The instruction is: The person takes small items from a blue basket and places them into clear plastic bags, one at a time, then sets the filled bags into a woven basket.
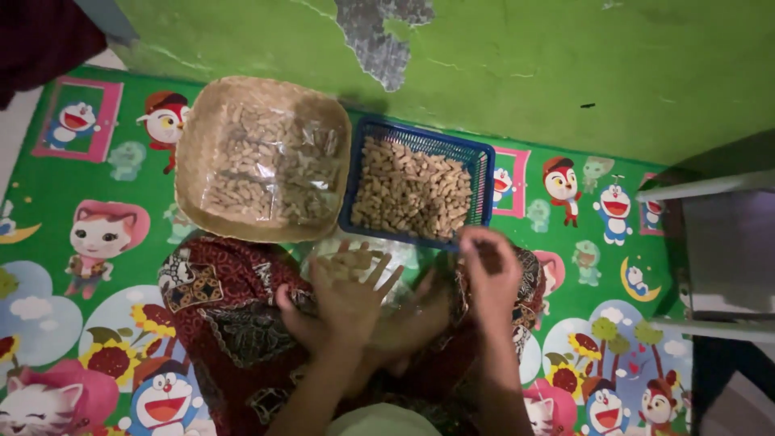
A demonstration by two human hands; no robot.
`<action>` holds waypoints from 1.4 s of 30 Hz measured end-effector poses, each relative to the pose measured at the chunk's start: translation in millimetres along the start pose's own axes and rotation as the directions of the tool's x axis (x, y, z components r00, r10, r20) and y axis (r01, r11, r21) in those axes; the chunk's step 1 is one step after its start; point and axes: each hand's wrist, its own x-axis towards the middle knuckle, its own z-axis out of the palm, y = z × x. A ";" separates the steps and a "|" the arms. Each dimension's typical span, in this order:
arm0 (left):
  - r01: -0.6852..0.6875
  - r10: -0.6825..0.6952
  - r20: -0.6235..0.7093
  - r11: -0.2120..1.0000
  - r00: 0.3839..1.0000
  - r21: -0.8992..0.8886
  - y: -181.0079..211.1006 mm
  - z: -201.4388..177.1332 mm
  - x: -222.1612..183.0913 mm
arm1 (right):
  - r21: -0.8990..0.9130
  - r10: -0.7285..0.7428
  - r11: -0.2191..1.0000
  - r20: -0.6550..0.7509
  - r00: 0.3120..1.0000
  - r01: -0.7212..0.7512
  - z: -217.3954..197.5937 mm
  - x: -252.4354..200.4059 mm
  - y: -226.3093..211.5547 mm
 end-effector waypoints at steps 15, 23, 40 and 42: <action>0.110 -0.110 0.104 0.994 0.989 -0.001 16.4 2.3 -9.8 | -0.005 -0.008 1.000 0.393 0.920 0.011 180.9 135.8 233.9; 0.174 -0.137 0.323 0.981 0.936 -0.089 31.7 -161.6 105.8 | -0.585 -0.223 0.687 0.394 0.892 0.430 167.6 121.4 230.6; 0.224 -0.214 -0.130 0.973 0.968 0.065 2.2 6.1 3.3 | -0.466 -0.078 0.879 0.061 0.995 0.098 225.6 132.1 280.5; 0.232 -0.224 -0.119 0.971 0.967 0.055 3.4 9.0 -0.9 | -0.418 -0.017 0.907 0.066 0.998 0.043 228.0 130.9 283.2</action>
